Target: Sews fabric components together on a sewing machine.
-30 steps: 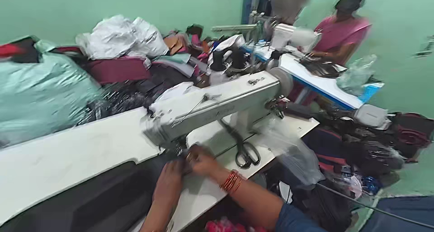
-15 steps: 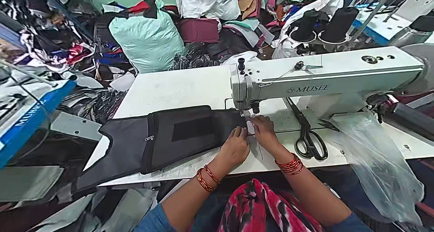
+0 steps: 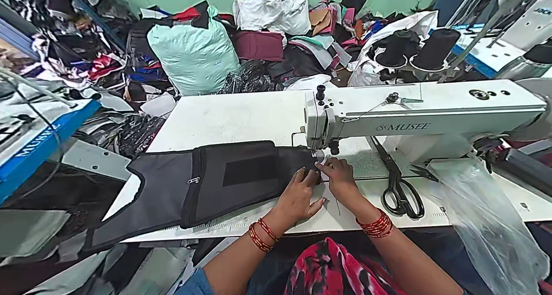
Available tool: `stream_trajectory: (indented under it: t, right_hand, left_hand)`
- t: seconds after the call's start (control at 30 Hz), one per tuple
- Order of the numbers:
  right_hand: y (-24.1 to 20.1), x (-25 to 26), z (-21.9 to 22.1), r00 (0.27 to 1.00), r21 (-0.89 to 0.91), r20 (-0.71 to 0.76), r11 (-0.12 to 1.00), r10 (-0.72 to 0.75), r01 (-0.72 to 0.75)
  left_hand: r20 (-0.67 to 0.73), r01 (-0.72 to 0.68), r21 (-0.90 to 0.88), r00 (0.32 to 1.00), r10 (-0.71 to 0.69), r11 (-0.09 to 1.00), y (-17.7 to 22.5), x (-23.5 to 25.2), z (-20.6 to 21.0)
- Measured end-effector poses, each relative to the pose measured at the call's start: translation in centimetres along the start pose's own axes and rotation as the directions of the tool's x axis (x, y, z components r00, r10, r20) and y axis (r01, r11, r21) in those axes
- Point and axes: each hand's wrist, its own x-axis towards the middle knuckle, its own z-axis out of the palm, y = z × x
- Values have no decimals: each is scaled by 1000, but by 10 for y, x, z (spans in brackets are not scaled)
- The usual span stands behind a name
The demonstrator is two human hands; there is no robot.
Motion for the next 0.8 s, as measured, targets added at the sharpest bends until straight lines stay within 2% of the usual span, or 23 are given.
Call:
stream_trajectory:
  t: [0.13,0.23,0.33,0.43,0.53,0.8]
  right_hand:
    - [0,2,1,1000,-79,-6,997,-18,17]
    - [-5,8,-6,994,-145,102,989,47,-32]
    - [-3,10,-5,995,-144,93,989,33,-19]
    - [0,9,-5,999,-18,11,999,45,-44]
    - [4,8,-4,997,92,-46,994,69,-64]
    - [2,7,0,997,82,-53,995,59,-55]
  left_hand:
    - [58,-12,-5,998,12,1000,-9,6,-5]
    - [247,57,-50,968,-43,997,-18,16,-16]
    - [95,-34,-91,995,42,995,-35,21,-9]
    - [-25,-133,-105,991,131,985,-50,27,-5]
    - [-31,-161,-114,987,159,980,-55,30,-6]
    - [-103,-172,-181,982,155,968,-59,28,0]
